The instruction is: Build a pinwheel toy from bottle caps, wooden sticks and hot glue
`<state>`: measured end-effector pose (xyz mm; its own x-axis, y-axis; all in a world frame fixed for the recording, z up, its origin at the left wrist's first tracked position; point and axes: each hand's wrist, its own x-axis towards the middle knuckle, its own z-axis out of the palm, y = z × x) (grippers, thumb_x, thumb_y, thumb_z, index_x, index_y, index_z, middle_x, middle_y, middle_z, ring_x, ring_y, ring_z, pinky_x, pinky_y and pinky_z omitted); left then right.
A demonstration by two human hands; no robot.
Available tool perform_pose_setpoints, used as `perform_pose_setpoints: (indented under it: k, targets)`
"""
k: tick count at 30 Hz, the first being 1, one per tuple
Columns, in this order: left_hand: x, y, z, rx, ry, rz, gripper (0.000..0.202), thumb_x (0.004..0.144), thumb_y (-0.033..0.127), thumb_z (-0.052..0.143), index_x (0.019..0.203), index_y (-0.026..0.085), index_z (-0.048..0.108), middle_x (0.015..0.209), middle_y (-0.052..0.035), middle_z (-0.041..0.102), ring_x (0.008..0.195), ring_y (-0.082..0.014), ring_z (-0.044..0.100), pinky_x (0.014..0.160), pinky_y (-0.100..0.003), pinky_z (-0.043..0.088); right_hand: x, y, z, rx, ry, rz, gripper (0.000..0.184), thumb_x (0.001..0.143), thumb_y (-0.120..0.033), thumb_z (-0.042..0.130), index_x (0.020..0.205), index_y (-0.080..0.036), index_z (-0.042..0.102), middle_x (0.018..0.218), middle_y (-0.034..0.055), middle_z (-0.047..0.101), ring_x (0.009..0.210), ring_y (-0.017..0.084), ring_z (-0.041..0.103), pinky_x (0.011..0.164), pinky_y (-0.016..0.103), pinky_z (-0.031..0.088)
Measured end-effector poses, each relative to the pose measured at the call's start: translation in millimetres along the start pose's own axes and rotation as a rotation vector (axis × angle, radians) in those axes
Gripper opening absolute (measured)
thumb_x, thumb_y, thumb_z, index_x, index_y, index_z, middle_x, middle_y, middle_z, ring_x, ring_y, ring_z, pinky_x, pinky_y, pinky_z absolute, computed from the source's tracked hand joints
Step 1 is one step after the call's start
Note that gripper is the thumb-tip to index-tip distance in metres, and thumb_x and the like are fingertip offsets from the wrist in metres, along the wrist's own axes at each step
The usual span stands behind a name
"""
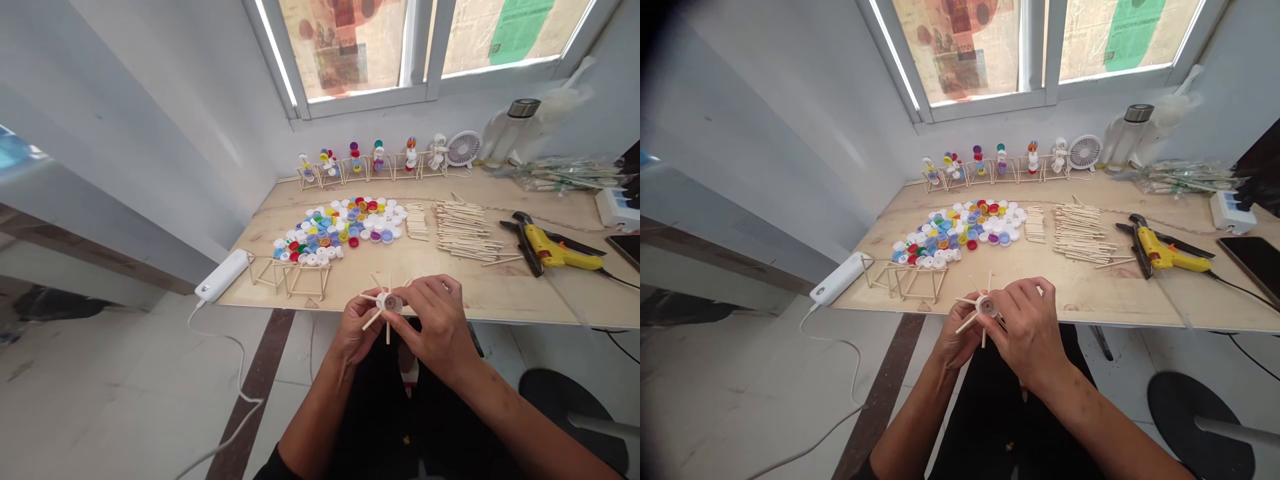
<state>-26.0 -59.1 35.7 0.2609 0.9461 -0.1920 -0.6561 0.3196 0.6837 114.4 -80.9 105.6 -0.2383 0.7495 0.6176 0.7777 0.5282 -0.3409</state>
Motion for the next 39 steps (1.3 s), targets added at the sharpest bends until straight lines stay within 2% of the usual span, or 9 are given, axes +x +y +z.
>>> perform_pose_setpoints:
  k: [5,10,14,20,24,29,32,35,39]
  targets:
    - [3.9,2.9,-0.2,-0.006,-0.034,0.035,0.039,0.059,0.023,0.083,0.095,0.016,0.069,0.091,-0.0061,0.072,0.082,-0.0176,0.067,0.082,-0.029,0.049,3.8,5.7,4.9,0.024,-0.022,0.044,0.016,0.089,-0.032,0.053,0.088,-0.018,0.061,0.076,0.0027,0.064,0.079,0.018,0.055,0.084,0.036,0.030]
    - [7.0,7.5,-4.0,0.012,-0.037,0.057,0.038,0.058,0.022,0.082,0.093,0.016,0.069,0.087,-0.0046,0.070,0.082,-0.0163,0.065,0.076,-0.026,0.050,3.6,10.2,2.8,0.105,-0.058,0.093,0.017,0.087,-0.034,0.056,0.094,-0.020,0.062,0.081,0.0025,0.066,0.083,0.018,0.056,0.085,0.037,0.031]
    - [8.6,12.5,-4.3,-0.017,-0.005,0.106,0.034,0.057,0.022,0.082,0.089,0.017,0.068,0.084,-0.0032,0.069,0.075,-0.0153,0.064,0.074,-0.030,0.052,-2.0,17.4,-0.2,0.269,-0.092,0.256,0.023,0.088,-0.039,0.053,0.102,-0.023,0.060,0.091,0.0041,0.066,0.091,0.020,0.057,0.087,0.040,0.035]
    - [9.9,17.8,-1.3,0.005,-0.050,0.122,0.036,0.057,0.025,0.083,0.088,0.017,0.067,0.082,-0.0020,0.067,0.072,-0.0159,0.064,0.073,-0.033,0.053,-9.2,29.7,15.1,0.880,-0.126,0.680,0.056,0.081,-0.048,0.059,0.132,-0.029,0.044,0.129,0.0070,0.053,0.118,0.023,0.050,0.100,0.041,0.037]
    - [11.5,23.5,-0.6,0.064,-0.058,0.166,0.037,0.056,0.028,0.083,0.087,0.017,0.067,0.082,-0.0022,0.067,0.072,-0.0155,0.064,0.075,-0.032,0.053,-10.2,17.8,26.2,1.342,-0.238,0.860,0.067,0.076,-0.044,0.067,0.136,-0.031,0.039,0.133,0.0066,0.050,0.124,0.022,0.045,0.103,0.040,0.035]
    - [11.9,37.5,-1.8,0.212,0.027,0.275,0.034,0.056,0.023,0.083,0.086,0.018,0.068,0.085,-0.0029,0.067,0.075,-0.0147,0.063,0.070,-0.026,0.051,-12.8,1.5,34.0,1.627,-0.340,0.991,0.050,0.077,-0.041,0.068,0.123,-0.026,0.056,0.124,0.0071,0.057,0.109,0.020,0.055,0.091,0.035,0.043]
    - [11.1,42.2,-2.6,0.262,0.049,0.340,0.033,0.055,0.022,0.083,0.085,0.019,0.069,0.085,-0.0019,0.067,0.073,-0.0129,0.062,0.071,-0.025,0.050,-13.8,1.2,39.1,1.650,-0.314,1.079,0.036,0.079,-0.044,0.064,0.106,-0.019,0.066,0.101,0.0081,0.065,0.084,0.015,0.059,0.073,0.028,0.044]
    - [10.8,41.6,-3.0,0.267,0.064,0.345,0.035,0.053,0.023,0.084,0.084,0.019,0.069,0.086,-0.0031,0.067,0.074,-0.0141,0.063,0.072,-0.027,0.050,-12.9,1.7,44.6,1.659,-0.327,1.084,0.033,0.080,-0.046,0.062,0.091,-0.015,0.068,0.073,0.0038,0.062,0.060,0.009,0.050,0.058,0.023,0.037]
    - [13.3,36.8,-4.8,0.159,0.037,0.293,0.035,0.055,0.023,0.083,0.086,0.018,0.068,0.084,-0.0021,0.068,0.070,-0.0134,0.063,0.069,-0.026,0.051,-8.4,-5.5,45.8,1.586,-0.380,1.066,0.035,0.080,-0.048,0.061,0.072,-0.014,0.062,0.050,-0.0036,0.047,0.047,0.006,0.035,0.050,0.023,0.027]
